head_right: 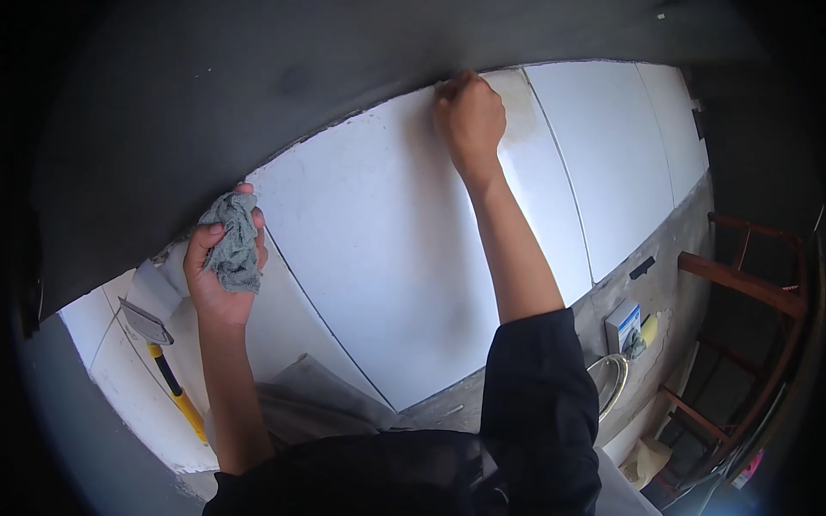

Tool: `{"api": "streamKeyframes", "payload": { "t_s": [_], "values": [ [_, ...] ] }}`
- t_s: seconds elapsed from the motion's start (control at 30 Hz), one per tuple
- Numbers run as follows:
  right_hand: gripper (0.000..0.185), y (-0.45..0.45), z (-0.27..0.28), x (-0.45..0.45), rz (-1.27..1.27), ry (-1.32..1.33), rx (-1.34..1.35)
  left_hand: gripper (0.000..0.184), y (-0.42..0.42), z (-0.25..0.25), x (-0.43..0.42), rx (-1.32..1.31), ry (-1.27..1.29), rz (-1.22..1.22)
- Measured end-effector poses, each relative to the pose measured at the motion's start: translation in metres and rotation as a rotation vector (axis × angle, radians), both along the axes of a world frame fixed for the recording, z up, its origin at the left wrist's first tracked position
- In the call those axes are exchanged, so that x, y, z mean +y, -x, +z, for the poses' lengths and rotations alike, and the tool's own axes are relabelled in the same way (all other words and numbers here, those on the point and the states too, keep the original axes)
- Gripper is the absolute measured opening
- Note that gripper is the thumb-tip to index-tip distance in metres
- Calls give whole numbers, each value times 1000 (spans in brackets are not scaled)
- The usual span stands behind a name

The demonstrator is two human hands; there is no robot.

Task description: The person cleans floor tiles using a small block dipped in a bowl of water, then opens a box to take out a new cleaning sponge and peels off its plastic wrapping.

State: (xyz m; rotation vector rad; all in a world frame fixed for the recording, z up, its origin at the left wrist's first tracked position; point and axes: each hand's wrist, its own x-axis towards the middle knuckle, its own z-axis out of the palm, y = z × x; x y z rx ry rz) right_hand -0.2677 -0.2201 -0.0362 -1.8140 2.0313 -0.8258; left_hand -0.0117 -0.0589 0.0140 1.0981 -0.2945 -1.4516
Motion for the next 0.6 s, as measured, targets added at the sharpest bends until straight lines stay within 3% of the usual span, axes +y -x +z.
{"api": "streamKeyframes", "payload": {
  "t_s": [0.07,0.13,0.2,0.4,0.6],
  "values": [
    [11,-7,-2,15,-1,-23,-2,48,-4,-1,1,8,3,-5],
    [8,-15,-5,48,215,53,27,48,-6,-2,-1,6,7,-9],
    [8,-11,-4,53,235,-19,-43,48,-5,-2,0,-7,-6,-18],
    [11,-2,0,23,32,-17,-1,48,-10,-3,1,41,5,-8],
    [15,0,4,112,70,-179,-100,47,-11,-2,1,52,8,-14]
  ]
}}
